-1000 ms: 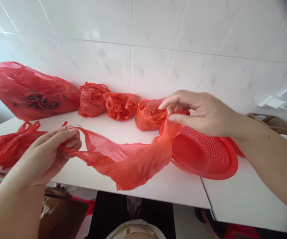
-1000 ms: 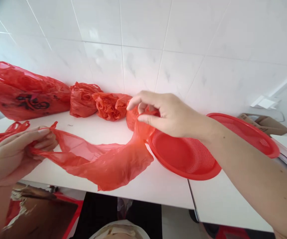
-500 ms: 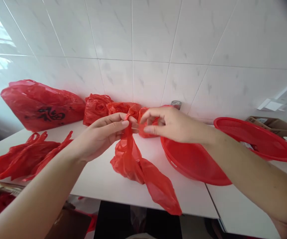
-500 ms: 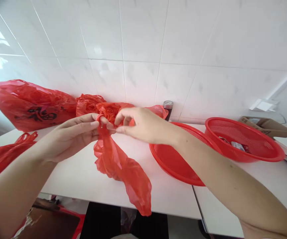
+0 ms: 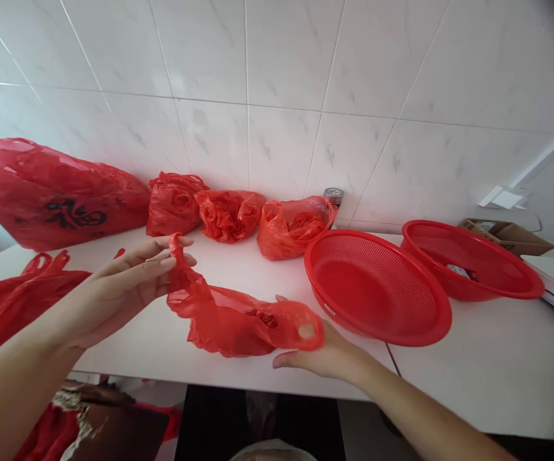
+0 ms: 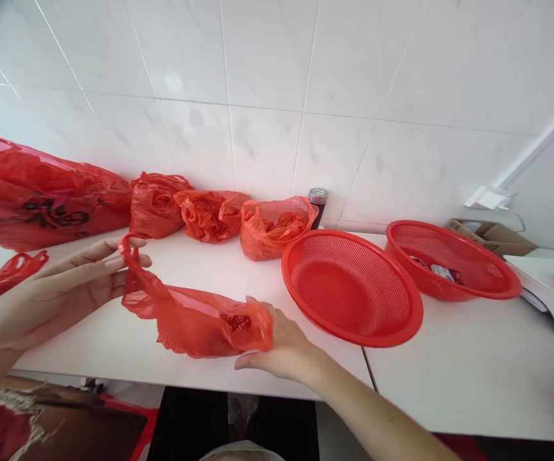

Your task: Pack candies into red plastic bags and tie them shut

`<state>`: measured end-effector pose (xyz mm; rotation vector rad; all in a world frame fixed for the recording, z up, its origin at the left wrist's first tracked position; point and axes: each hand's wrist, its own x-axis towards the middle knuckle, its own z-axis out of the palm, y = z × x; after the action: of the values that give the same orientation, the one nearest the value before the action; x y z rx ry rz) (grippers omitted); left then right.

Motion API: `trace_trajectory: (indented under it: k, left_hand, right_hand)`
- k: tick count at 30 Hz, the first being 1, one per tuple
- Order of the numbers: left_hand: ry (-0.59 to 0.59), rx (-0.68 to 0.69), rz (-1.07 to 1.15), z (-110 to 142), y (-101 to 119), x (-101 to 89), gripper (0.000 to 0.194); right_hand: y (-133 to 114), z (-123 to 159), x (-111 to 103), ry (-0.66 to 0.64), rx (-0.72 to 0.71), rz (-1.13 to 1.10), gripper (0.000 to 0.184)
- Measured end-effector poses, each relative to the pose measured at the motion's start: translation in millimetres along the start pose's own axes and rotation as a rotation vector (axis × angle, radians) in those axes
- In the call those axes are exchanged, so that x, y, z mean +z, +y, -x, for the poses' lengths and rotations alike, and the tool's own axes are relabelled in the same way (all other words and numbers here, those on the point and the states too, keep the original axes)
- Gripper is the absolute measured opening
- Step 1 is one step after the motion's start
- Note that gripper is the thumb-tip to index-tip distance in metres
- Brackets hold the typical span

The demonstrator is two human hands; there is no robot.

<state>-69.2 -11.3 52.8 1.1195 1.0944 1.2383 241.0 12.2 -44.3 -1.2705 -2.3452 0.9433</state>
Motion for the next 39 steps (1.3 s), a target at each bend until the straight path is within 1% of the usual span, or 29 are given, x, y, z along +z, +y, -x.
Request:
trace_trajectory:
  k: [2, 4, 5, 7, 9, 11, 13, 14, 15, 16, 18, 19, 21, 22, 24, 25, 27, 28, 30, 31, 32, 33, 35, 37, 39]
  left_hand:
    - [0.019, -0.036, -0.011, 4.5, -5.1, -1.2, 0.033]
    - [0.028, -0.062, -0.014, 8.6, -9.8, -0.9, 0.042]
    - [0.031, -0.075, -0.013, 10.5, -12.1, -0.9, 0.045]
    - [0.043, -0.095, -0.012, 13.9, -16.5, -2.0, 0.05]
    - [0.049, -0.099, -0.015, 16.4, -20.7, -5.2, 0.052]
    - [0.027, -0.096, 0.004, 17.5, -24.2, -9.5, 0.054]
    - [0.021, -0.101, 0.042, 17.0, -26.8, -13.9, 0.054]
    - [0.034, -0.105, 0.057, 16.1, -27.8, -15.7, 0.054]
    - [0.054, -0.105, 0.07, 14.9, -28.6, -17.3, 0.054]
    - [0.078, -0.101, 0.078, 13.4, -29.4, -18.7, 0.054]
    - [0.117, -0.095, 0.093, 10.4, -31.1, -21.0, 0.053]
    - [0.127, -0.093, 0.101, 9.1, -32.0, -21.9, 0.053]
    - [0.141, -0.093, 0.114, 7.3, -33.7, -23.3, 0.053]
    - [0.143, -0.093, 0.119, 6.8, -34.5, -23.7, 0.052]
    - [0.143, -0.087, 0.128, 6.6, -35.4, -23.4, 0.051]
    - [0.136, -0.084, 0.129, 6.7, -35.4, -22.7, 0.051]
    - [0.104, -0.077, 0.113, 6.5, -34.5, -19.6, 0.05]
    - [0.08, -0.071, 0.099, 6.1, -33.5, -17.2, 0.049]
    - [0.046, -0.049, 0.071, 4.3, -31.0, -11.5, 0.048]
    - [0.035, -0.032, 0.06, 3.0, -29.5, -8.4, 0.048]
    - [0.028, -0.01, 0.053, 1.6, -28.0, -5.3, 0.047]
    - [0.025, 0.013, 0.05, 0.2, -26.4, -2.3, 0.047]
    - [0.014, 0.061, 0.054, -1.9, -22.9, 2.8, 0.048]
    - [-0.02, 0.1, 0.065, -3.1, -18.7, 7.2, 0.047]
    - [-0.078, 0.112, 0.064, -4.1, -12.9, 12.1, 0.046]
  right_hand:
    - [9.6, -15.7, 29.4, -0.01, -0.01, -0.003, 0.094]
    - [14.7, -31.8, 53.4, 0.025, -0.078, -0.008, 0.082]
    - [15.9, -39.1, 61.9, 0.035, -0.118, -0.027, 0.076]
    - [16.7, -50.8, 70.6, 0.033, -0.163, -0.092, 0.075]
    - [15.6, -58.1, 69.6, 0.085, -0.121, -0.165, 0.075]
    - [12.0, -61.5, 63.4, 0.139, -0.078, -0.27, 0.065]
    - [6.0, -62.4, 55.3, 0.089, -0.09, -0.404, 0.05]
    - [3.0, -62.6, 50.9, 0.058, -0.099, -0.463, 0.047]
    - [0.7, -62.9, 46.3, 0.053, -0.094, -0.504, 0.046]
    - [-0.4, -63.5, 41.3, 0.079, -0.076, -0.512, 0.046]
    - [1.9, -64.8, 30.8, 0.143, -0.053, -0.446, 0.044]
    - [5.2, -65.2, 25.6, 0.134, -0.048, -0.396, 0.043]
    - [13.9, -64.4, 16.3, 0.065, -0.028, -0.296, 0.043]
    - [17.7, -63.0, 12.6, 0.047, -0.006, -0.244, 0.045]
    - [20.5, -58.0, 7.7, 0.062, 0.037, -0.133, 0.053]
    - [18.4, -54.7, 6.4, 0.073, 0.027, -0.085, 0.059]
    - [6.8, -47.8, 5.1, 0.075, -0.087, -0.049, 0.067]
    - [-2.0, -44.9, 4.3, 0.08, -0.171, -0.067, 0.064]
    - [-21.9, -41.7, -0.2, 0.129, -0.331, -0.152, 0.043]
    - [-31.6, -41.6, -4.7, 0.17, -0.382, -0.213, 0.031]
    - [-40.5, -42.4, -10.9, 0.217, -0.405, -0.282, 0.022]
    - [-48.1, -44.1, -18.7, 0.26, -0.402, -0.358, 0.017]
    - [-60.1, -48.6, -36.9, 0.308, -0.361, -0.516, 0.011]
    - [-69.3, -53.1, -54.2, 0.305, -0.327, -0.649, 0.01]
    - [-78.5, -56.2, -66.5, 0.289, -0.34, -0.749, 0.013]
